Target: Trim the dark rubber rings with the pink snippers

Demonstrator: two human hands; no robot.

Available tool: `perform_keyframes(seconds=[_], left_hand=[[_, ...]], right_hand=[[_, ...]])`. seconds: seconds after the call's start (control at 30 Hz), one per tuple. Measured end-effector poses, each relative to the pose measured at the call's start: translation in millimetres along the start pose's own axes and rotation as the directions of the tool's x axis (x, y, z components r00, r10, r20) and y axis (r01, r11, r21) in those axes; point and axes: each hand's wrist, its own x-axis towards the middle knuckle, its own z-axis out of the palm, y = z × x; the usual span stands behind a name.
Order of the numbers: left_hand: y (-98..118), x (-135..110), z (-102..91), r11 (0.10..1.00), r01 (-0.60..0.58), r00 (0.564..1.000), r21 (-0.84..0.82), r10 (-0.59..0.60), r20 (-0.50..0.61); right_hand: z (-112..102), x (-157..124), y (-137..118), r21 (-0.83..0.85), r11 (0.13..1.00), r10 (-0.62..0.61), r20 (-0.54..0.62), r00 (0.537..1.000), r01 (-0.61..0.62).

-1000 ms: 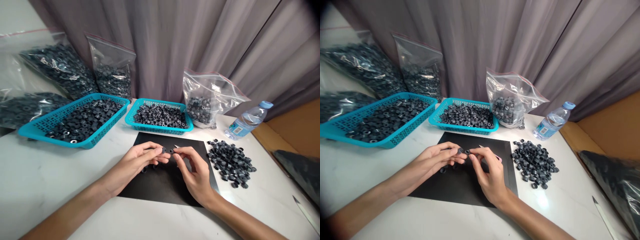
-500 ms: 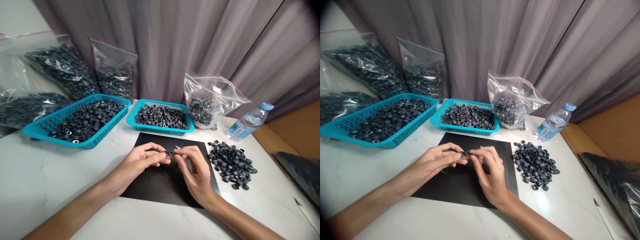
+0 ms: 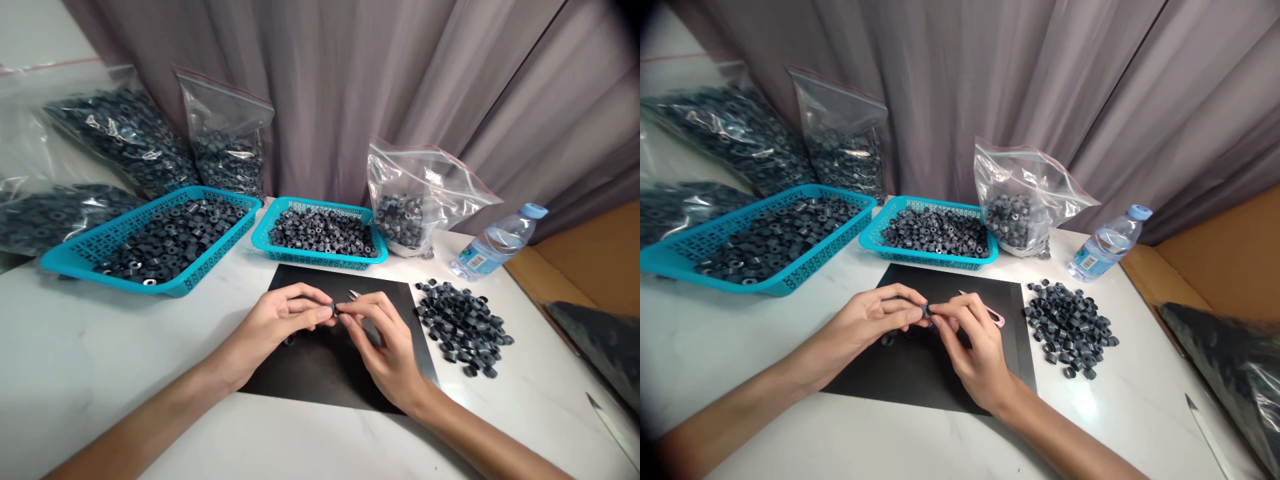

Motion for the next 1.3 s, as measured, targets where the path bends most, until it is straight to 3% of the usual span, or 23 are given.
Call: perform_keyframes(seconds=[0.6,0.83,1.3], left_hand=[[1.9,-0.3,2.2,0.999,0.017,1.0,-0.034,-0.017,-0.001],[3.4,-4.2,2.8,0.987,0.073,0.997,-0.141,-0.073,0.008],[-0.6,-2.0,5.2,0.985,0.079,0.997,-0.155,-0.079,0.008]], right_hand=[[1.2,0.2,0.2,-0.002,1.0,0.025,0.014,1.0,-0.025],[0.2,-1.4,2.8,-0.024,0.998,0.053,-0.08,0.995,-0.055],[1.1,-0.5,6.7,0.018,0.995,0.103,-0.054,0.993,-0.103]])
